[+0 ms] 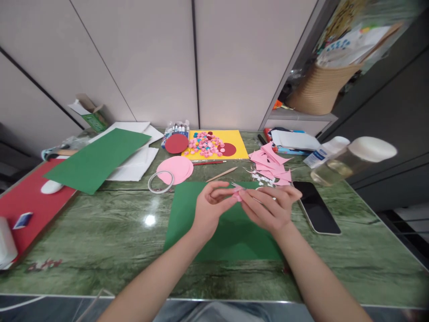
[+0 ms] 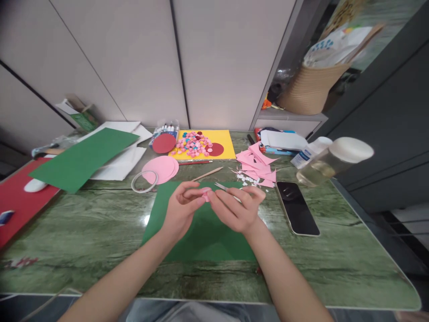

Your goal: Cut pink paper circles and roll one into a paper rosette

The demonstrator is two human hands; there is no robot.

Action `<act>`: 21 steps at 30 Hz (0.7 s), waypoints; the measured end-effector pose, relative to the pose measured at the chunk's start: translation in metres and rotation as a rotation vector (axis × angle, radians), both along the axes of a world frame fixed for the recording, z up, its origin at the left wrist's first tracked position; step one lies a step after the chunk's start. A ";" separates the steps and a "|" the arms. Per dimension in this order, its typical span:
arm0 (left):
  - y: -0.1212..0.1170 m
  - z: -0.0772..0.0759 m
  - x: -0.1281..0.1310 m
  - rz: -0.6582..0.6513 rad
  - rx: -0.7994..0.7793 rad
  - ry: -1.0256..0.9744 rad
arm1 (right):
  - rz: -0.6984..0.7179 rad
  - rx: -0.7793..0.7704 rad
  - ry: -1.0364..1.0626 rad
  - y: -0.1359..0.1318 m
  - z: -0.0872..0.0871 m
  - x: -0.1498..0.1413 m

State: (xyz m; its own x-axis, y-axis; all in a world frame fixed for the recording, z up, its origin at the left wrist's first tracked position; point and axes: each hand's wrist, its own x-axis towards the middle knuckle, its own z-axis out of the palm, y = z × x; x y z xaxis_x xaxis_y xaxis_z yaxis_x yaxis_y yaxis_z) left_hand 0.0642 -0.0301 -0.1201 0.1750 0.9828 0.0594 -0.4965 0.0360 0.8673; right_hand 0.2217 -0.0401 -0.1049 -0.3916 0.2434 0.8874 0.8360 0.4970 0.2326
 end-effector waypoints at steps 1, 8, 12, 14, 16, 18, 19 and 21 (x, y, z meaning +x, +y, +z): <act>0.000 -0.001 0.000 0.003 0.002 0.007 | -0.003 -0.002 -0.002 0.000 0.000 0.000; 0.001 -0.005 0.002 0.021 0.017 0.015 | 0.003 0.012 -0.009 0.002 0.001 -0.002; 0.000 -0.009 0.001 0.041 0.114 0.065 | 0.002 -0.006 0.028 0.003 0.001 -0.003; 0.000 -0.010 -0.001 0.064 0.219 0.125 | -0.013 -0.046 0.053 0.003 0.001 -0.003; -0.001 -0.009 -0.003 0.095 0.336 0.196 | -0.028 -0.070 0.074 0.003 0.000 -0.003; -0.002 -0.008 -0.005 0.108 0.453 0.269 | -0.038 -0.078 0.085 0.003 -0.001 -0.002; -0.001 -0.007 -0.007 0.109 0.510 0.305 | -0.040 -0.081 0.088 0.003 -0.002 -0.002; 0.000 -0.005 -0.009 0.123 0.606 0.381 | -0.034 -0.091 0.089 0.003 -0.004 -0.001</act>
State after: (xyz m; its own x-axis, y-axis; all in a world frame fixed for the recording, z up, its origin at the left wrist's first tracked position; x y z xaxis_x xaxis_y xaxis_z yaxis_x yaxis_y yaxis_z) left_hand 0.0553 -0.0302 -0.1248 0.1826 0.8103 0.5568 -0.1252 -0.5426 0.8306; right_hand 0.2208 -0.0374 -0.1091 -0.3025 0.3365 0.8918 0.8681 0.4835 0.1121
